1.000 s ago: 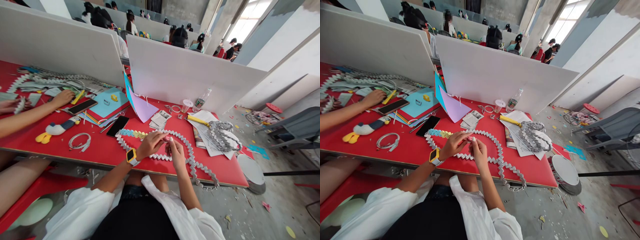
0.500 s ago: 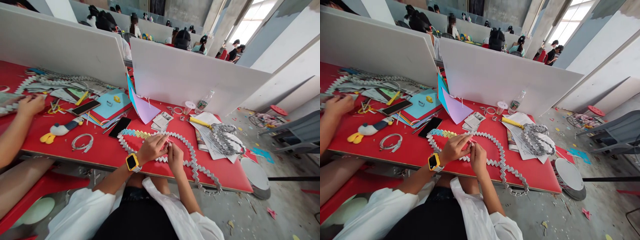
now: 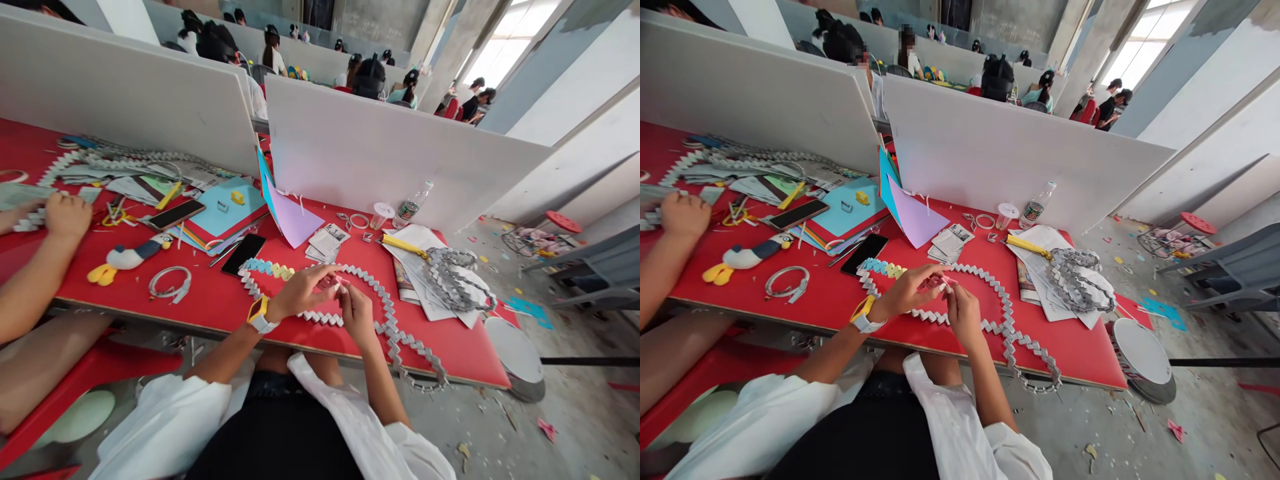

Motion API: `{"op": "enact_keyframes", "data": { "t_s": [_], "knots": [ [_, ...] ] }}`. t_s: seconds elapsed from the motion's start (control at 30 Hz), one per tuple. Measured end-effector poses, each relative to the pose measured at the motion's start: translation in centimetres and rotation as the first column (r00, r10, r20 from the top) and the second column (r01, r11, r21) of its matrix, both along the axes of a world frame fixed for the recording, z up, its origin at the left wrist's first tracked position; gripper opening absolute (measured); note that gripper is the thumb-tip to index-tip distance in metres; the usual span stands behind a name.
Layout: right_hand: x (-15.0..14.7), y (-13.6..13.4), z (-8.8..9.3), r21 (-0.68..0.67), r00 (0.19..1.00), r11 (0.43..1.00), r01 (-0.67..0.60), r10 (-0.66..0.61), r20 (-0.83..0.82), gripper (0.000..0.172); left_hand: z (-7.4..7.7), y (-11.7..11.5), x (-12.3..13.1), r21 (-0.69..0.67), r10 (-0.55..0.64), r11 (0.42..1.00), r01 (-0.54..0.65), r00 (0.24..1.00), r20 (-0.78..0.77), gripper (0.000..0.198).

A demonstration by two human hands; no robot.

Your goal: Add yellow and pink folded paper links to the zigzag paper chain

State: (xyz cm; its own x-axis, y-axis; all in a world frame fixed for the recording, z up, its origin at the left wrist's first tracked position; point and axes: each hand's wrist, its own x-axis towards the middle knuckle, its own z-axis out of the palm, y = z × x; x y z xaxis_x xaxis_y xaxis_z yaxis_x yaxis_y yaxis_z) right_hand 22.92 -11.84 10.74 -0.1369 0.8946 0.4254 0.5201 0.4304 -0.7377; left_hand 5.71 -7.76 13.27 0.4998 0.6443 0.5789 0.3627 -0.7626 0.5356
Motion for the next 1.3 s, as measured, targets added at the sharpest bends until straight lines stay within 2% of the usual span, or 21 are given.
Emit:
{"op": "enact_keyframes", "data": {
  "t_s": [0.07, 0.13, 0.23, 0.3, 0.43, 0.5, 0.53, 0.6, 0.63, 0.67, 0.73, 0.77, 0.83, 0.9, 0.93, 0.97, 1.03, 1.1, 1.17, 1.23, 1.3],
  "knots": [
    [0.3, 0.0, 0.0, -0.087, 0.996, 0.993, -0.081, 0.078, -0.036, 0.037, 0.1, 0.1, -0.2, -0.119, -0.09, 0.989, 0.094, 0.995, 0.036, 0.03],
    [0.4, -0.1, -0.2, -0.122, 0.992, 0.987, -0.109, 0.1, -0.074, 0.038, -0.1, 0.1, -0.1, -0.209, -0.103, 0.97, 0.123, 0.989, 0.105, 0.023],
    [0.0, -0.2, -0.6, -0.095, 0.993, 0.994, -0.052, 0.042, -0.108, 0.041, -0.4, 0.2, 0.1, -0.27, -0.052, 0.959, 0.091, 0.988, 0.147, 0.022],
    [-0.1, -0.3, -0.7, -0.089, 0.991, 0.996, -0.029, 0.017, -0.131, 0.044, -0.3, 0.3, 0.0, -0.292, -0.063, 0.952, 0.095, 0.991, 0.119, 0.022],
    [0.5, -0.3, -0.5, -0.086, 0.981, 0.996, -0.007, -0.01, -0.193, 0.043, 0.8, 0.1, -0.7, -0.343, -0.143, 0.928, 0.143, 0.989, 0.026, 0.018],
    [0.8, -0.1, -0.8, -0.06, 0.968, 0.998, 0.011, -0.025, -0.25, 0.039, 1.4, -0.3, -0.9, -0.346, -0.129, 0.929, 0.128, 0.991, 0.022, 0.015],
    [0.8, 0.1, -1.2, -0.045, 0.959, 0.999, 0.008, -0.02, -0.283, 0.042, 1.7, -0.6, -0.9, -0.342, -0.108, 0.932, 0.118, 0.993, 0.049, 0.015],
    [0.4, 0.2, -2.5, -0.033, 0.954, 0.999, -0.037, 0.026, -0.297, 0.07, 2.1, -1.2, -0.7, -0.333, -0.059, 0.936, 0.111, 0.985, 0.163, 0.018],
    [0.2, 0.2, -3.5, -0.066, 0.968, 0.994, -0.083, 0.065, -0.241, 0.085, 2.4, -1.4, -0.7, -0.326, -0.036, 0.938, 0.117, 0.969, 0.245, 0.02],
    [-0.1, 0.1, -4.6, -0.112, 0.99, 0.988, -0.107, 0.095, -0.103, 0.093, 2.7, -1.5, -0.6, -0.309, -0.007, 0.944, 0.119, 0.94, 0.34, 0.021],
    [-0.3, -0.3, -6.8, -0.176, 0.95, 0.981, -0.078, 0.127, 0.286, 0.09, 3.5, -1.5, -1.0, -0.237, 0.08, 0.97, 0.054, 0.848, 0.523, 0.022],
    [-0.1, -0.5, -7.8, -0.174, 0.933, 0.984, -0.047, 0.105, 0.344, 0.081, 4.1, -1.4, -1.5, -0.184, 0.132, 0.983, -0.023, 0.787, 0.602, 0.022],
    [1.0, -1.2, -9.1, -0.142, 0.906, 0.99, -0.019, 0.077, 0.416, 0.061, 5.5, -1.0, -3.3, -0.071, 0.225, 0.964, -0.255, 0.649, 0.726, 0.022],
    [2.8, -2.0, -9.7, -0.119, 0.896, 0.992, -0.045, 0.093, 0.433, 0.059, 6.8, -0.5, -6.1, 0.008, 0.276, 0.876, -0.482, 0.514, 0.812, 0.026],
    [3.9, -2.3, -9.8, -0.102, 0.886, 0.992, -0.079, 0.117, 0.449, 0.062, 7.3, -0.2, -7.8, 0.033, 0.271, 0.832, -0.554, 0.457, 0.847, 0.027],
    [5.0, -2.7, -9.9, -0.084, 0.876, 0.99, -0.111, 0.137, 0.462, 0.064, 7.7, 0.2, -9.5, 0.048, 0.262, 0.808, -0.587, 0.432, 0.863, 0.028],
    [7.2, -3.1, -10.1, -0.056, 0.873, 0.99, -0.129, 0.14, 0.466, 0.06, 7.9, 0.8, -13.1, 0.065, 0.257, 0.795, -0.603, 0.433, 0.864, 0.027],
    [9.2, -3.2, -10.4, -0.022, 0.875, 0.994, -0.103, 0.101, 0.473, 0.037, 7.3, 1.5, -16.2, 0.037, 0.282, 0.794, -0.607, 0.422, 0.862, 0.023],
    [11.0, -2.9, -10.7, 0.008, 0.87, 0.999, -0.04, 0.031, 0.491, 0.02, 6.5, 2.0, -18.6, -0.044, 0.313, 0.82, -0.57, 0.383, 0.869, 0.025],
    [12.8, -2.4, -10.9, 0.038, 0.854, 0.997, 0.068, -0.078, 0.514, 0.017, 5.6, 2.2, -20.4, -0.152, 0.387, 0.833, -0.532, 0.364, 0.847, 0.024],
    [15.0, -1.8, -10.9, 0.068, 0.825, 0.981, 0.184, -0.192, 0.532, 0.016, 4.9, 2.4, -21.9, -0.258, 0.47, 0.808, -0.53, 0.315, 0.825, 0.027]
  ]
}}
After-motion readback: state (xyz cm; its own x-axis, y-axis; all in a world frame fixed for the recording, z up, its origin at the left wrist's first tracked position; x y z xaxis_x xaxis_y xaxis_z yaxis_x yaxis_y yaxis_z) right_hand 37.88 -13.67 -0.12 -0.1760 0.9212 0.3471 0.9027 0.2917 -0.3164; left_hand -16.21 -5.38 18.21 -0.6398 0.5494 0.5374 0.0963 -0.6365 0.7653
